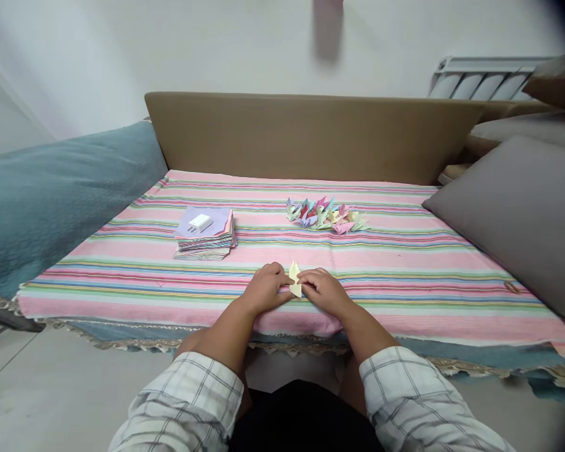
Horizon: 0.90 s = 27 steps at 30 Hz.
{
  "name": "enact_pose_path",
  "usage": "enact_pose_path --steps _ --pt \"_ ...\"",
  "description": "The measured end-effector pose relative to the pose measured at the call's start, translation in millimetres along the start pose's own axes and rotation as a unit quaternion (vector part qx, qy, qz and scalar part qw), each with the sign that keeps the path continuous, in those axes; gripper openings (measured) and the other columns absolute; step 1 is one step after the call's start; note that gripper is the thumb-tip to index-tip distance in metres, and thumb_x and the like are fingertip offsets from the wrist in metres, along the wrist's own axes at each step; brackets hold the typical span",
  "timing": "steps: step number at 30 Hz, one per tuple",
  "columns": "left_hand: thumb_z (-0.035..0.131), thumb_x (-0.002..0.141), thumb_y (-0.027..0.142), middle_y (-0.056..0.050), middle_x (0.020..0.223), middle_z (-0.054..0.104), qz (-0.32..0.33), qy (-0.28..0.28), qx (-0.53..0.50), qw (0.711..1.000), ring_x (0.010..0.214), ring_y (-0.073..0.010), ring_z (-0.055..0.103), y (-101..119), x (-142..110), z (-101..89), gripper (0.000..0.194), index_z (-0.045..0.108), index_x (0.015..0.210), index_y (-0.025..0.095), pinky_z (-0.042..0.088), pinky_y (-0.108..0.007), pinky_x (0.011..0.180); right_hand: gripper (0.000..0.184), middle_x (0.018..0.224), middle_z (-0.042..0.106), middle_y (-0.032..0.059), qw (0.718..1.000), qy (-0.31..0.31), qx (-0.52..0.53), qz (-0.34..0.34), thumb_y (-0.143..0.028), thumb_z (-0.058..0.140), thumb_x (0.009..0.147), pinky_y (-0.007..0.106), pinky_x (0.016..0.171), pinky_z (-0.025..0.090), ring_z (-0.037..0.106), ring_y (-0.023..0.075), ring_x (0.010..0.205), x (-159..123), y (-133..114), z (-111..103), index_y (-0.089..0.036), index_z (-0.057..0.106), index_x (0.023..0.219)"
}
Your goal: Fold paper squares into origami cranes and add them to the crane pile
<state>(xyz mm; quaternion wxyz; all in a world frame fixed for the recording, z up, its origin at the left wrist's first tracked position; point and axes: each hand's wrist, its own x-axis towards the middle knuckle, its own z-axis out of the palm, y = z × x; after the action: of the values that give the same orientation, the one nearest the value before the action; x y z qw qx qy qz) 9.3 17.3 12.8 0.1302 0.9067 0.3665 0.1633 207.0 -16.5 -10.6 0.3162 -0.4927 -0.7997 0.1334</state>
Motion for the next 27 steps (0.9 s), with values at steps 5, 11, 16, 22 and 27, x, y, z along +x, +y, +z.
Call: enact_pose_path --steps 5,11,16,22,27 --pt "0.056 0.082 0.038 -0.004 0.085 0.054 -0.013 0.030 -0.021 0.999 0.084 -0.0169 0.051 0.4 5.1 2.7 0.021 0.072 0.088 0.024 0.040 -0.029 0.076 0.004 0.101 0.068 0.0034 1.000 0.003 0.004 0.008 -0.024 0.061 0.077 0.032 0.082 0.041 0.059 0.0182 0.093 -0.1 -3.7 -0.7 -0.022 0.064 0.078" --pt "0.054 0.083 0.038 -0.004 0.086 0.056 -0.059 0.045 -0.015 0.997 0.085 -0.0167 0.052 2.0 9.4 7.2 0.024 0.068 0.075 0.020 0.040 -0.029 0.076 0.019 0.096 0.067 0.0031 0.999 0.022 -0.002 0.035 -0.030 0.050 0.087 0.033 0.084 0.040 0.057 0.0177 0.092 2.7 -6.2 4.2 -0.022 0.065 0.077" --pt "0.053 0.083 0.035 -0.004 0.090 0.058 -0.087 0.045 0.015 0.995 0.086 -0.0179 0.052 5.4 12.4 10.6 0.021 0.066 0.075 0.020 0.039 -0.031 0.078 0.020 0.100 0.064 0.0047 0.994 0.061 -0.044 0.085 -0.030 0.053 0.084 0.036 0.086 0.038 0.051 0.0212 0.095 4.2 -6.0 11.2 -0.022 0.062 0.069" --pt "0.053 0.082 0.037 -0.004 0.086 0.059 -0.120 0.049 0.016 0.991 0.082 -0.0174 0.053 8.4 15.2 12.3 0.024 0.066 0.072 0.019 0.039 -0.030 0.075 0.014 0.096 0.064 0.0031 0.992 0.068 -0.036 0.096 -0.030 0.055 0.084 0.033 0.085 0.038 0.052 0.0193 0.092 6.5 -2.9 13.8 -0.021 0.059 0.073" --pt "0.058 0.077 0.037 -0.003 0.081 0.059 -0.138 0.059 -0.019 0.988 0.082 -0.0171 0.054 9.3 15.2 10.3 0.022 0.066 0.068 0.019 0.040 -0.028 0.075 0.015 0.095 0.065 0.0029 0.991 0.059 -0.025 0.117 -0.027 0.054 0.083 0.033 0.086 0.037 0.053 0.0184 0.094 9.7 -0.6 14.8 -0.021 0.061 0.072"
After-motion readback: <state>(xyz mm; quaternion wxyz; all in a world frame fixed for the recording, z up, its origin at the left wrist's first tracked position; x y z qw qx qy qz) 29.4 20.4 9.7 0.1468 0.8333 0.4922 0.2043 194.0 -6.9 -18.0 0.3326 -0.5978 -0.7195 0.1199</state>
